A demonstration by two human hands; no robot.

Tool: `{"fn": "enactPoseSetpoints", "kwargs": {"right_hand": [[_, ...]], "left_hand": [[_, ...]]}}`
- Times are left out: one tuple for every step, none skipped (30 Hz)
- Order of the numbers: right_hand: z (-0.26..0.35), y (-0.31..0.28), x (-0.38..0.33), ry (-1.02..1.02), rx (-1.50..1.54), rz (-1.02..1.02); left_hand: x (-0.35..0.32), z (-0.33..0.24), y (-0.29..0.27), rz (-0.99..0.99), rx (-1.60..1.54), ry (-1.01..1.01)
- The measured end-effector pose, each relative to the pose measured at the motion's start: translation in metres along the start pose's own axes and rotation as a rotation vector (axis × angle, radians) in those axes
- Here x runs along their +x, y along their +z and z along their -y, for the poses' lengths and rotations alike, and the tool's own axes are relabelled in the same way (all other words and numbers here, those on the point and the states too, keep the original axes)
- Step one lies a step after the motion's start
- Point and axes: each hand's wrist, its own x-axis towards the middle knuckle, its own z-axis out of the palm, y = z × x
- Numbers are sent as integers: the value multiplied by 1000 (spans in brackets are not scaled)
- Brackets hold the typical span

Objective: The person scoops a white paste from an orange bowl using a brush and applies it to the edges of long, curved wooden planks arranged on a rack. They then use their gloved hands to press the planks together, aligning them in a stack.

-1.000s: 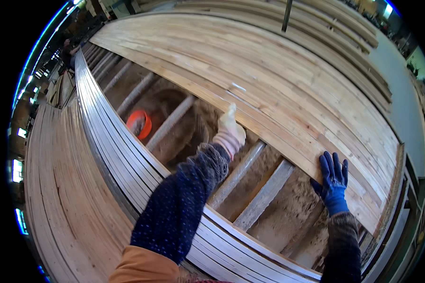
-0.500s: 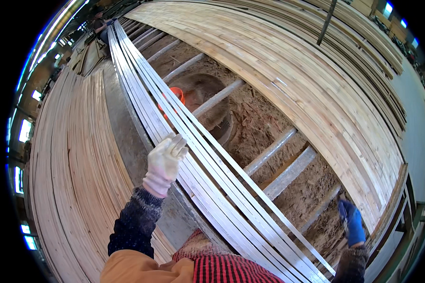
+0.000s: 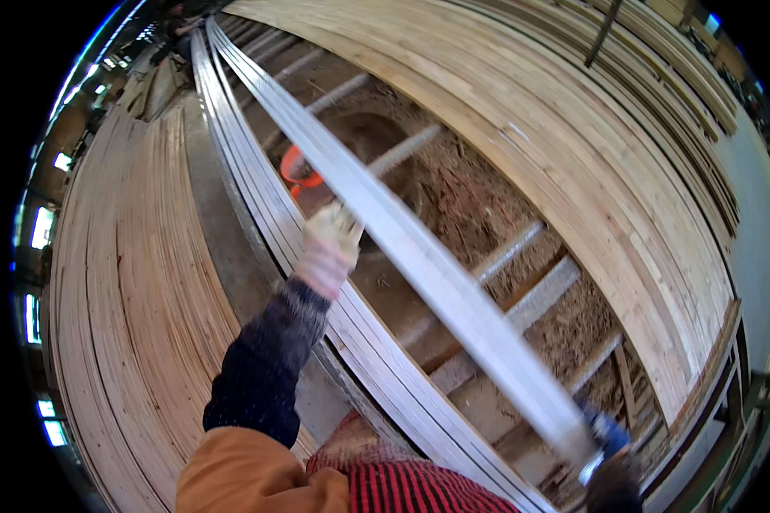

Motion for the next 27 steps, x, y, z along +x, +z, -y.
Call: {"fn": "enactPoseSetpoints", "kwargs": {"right_hand": [[-43, -18, 23, 22, 494, -247], [-85, -36, 42, -50, 860, -503], [-60, -43, 43, -153, 245, -715], [-15, -47, 38, -237, -390, -869], [12, -46, 27, -301, -432, -872], [27, -40, 21, -357, -461, -877], [23, -38, 15, -295, -457, -864], [40, -31, 25, -361, -322, -786], [59, -25, 36, -422, -180, -706], [51, -26, 31, -365, -99, -730], [29, -35, 28, -372, -126, -755], [28, -37, 35, -383, 20, -731], [28, -37, 39, -382, 158, -691], [30, -39, 42, -378, 289, -641], [32, -41, 44, -360, 220, -660], [37, -42, 44, -367, 172, -662], [50, -36, 45, -354, 180, -651], [59, -33, 46, -342, 188, -639], [43, -35, 55, -342, 13, -642], [46, -36, 63, -462, -211, -593], [51, -32, 70, -500, -400, -600], [58, -28, 73, -520, -599, -616], [54, -27, 76, -441, -596, -622], [45, -27, 81, -363, -593, -623], [39, -28, 83, -284, -590, -624], [37, -30, 83, -251, -550, -573], [32, -31, 81, -209, -510, -523]], "left_hand": [[12, 13, 19, -7, -40, -43], [21, 26, 47, 7, -87, -93], [22, 36, 57, 39, -59, -75], [14, 46, 66, -52, 67, -57], [21, 60, 54, -190, 119, -144], [31, 73, 45, -322, 187, -231], [30, 92, 63, -352, 193, -427], [62, 116, -10, -12, 369, -186], [91, 132, -82, 267, 493, 119], [76, 161, -3, 176, 140, -180], [43, 165, 92, -8, -194, -417], [43, 166, 105, -73, -250, -374], [49, 168, 103, -23, -234, -385], [57, 169, 93, 20, -223, -394], [64, 165, 96, -68, 120, -433], [61, 164, 93, -66, 166, -413], [51, 155, 91, -52, 92, -396], [42, 147, 91, -39, 17, -380], [33, 137, 103, -152, 182, -409], [41, 130, 66, -64, 403, -355], [44, 120, 26, 42, 541, -254], [38, 117, 23, 6, 546, -241], [31, 113, 23, -27, 553, -226], [14, 106, 45, -222, 429, -281], [18, 100, 42, -247, 474, -379], [12, 96, 51, -276, 537, -390], [2, 92, 67, -301, 601, -409]]}}
